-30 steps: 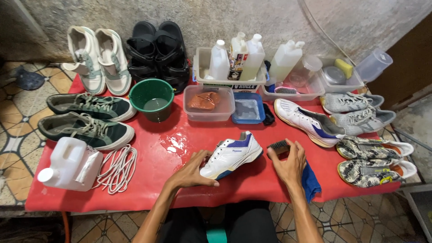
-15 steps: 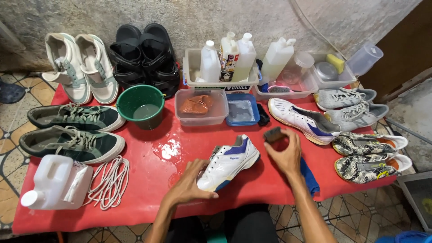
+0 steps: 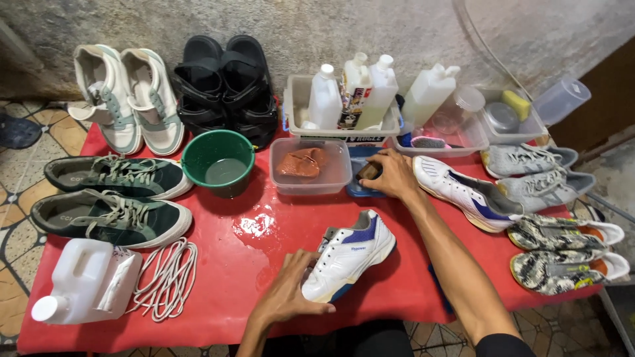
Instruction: The person is cleaning the exterior of a white sneaker using a brush and a blue cloth at a workstation.
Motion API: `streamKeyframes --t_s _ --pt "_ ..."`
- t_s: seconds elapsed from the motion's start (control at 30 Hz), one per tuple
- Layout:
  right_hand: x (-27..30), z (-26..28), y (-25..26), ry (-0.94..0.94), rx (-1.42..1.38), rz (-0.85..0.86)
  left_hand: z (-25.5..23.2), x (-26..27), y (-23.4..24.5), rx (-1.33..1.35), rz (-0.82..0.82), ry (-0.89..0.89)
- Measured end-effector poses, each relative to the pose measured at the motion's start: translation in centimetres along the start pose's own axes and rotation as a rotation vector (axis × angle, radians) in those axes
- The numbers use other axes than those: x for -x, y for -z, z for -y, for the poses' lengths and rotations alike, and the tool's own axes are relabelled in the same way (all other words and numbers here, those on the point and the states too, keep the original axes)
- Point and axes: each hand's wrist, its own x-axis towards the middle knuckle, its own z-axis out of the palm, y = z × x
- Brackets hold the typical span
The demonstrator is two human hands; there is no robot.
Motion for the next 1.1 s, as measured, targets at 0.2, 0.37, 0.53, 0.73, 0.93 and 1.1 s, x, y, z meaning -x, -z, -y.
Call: streamKeyframes --t_s 0.2,0.37,0.53,0.73,0.93,1.1 --pt "0.3 0.7 2.5 0.002 -0.088 -0.002 -0.1 0.0 0.0 -0.007 0.012 0.027" --pt "2.9 2.3 6.1 0.076 -0.256 -0.383 -0.1 0.0 -0.2 0.005 0.003 0.012" --pt "4.1 3.0 0.6 0.130 -0.409 -0.715 0.0 0.2 -0.3 0.000 -0.017 0.003" --pt "4.4 3.1 0.9 0.009 -0.433 -0.646 0.4 0.3 -1.0 -0.038 -0.036 -0.010" --pt "6.7 1.9 0.2 -0.036 -0.369 -0.533 0.8 0.2 -1.3 -0.050 -0.049 -0.016" --pt "8.7 -0.4 -3.0 -0.070 -0.384 -0.587 0.1 0.5 -1.1 -0.030 -0.030 0.024"
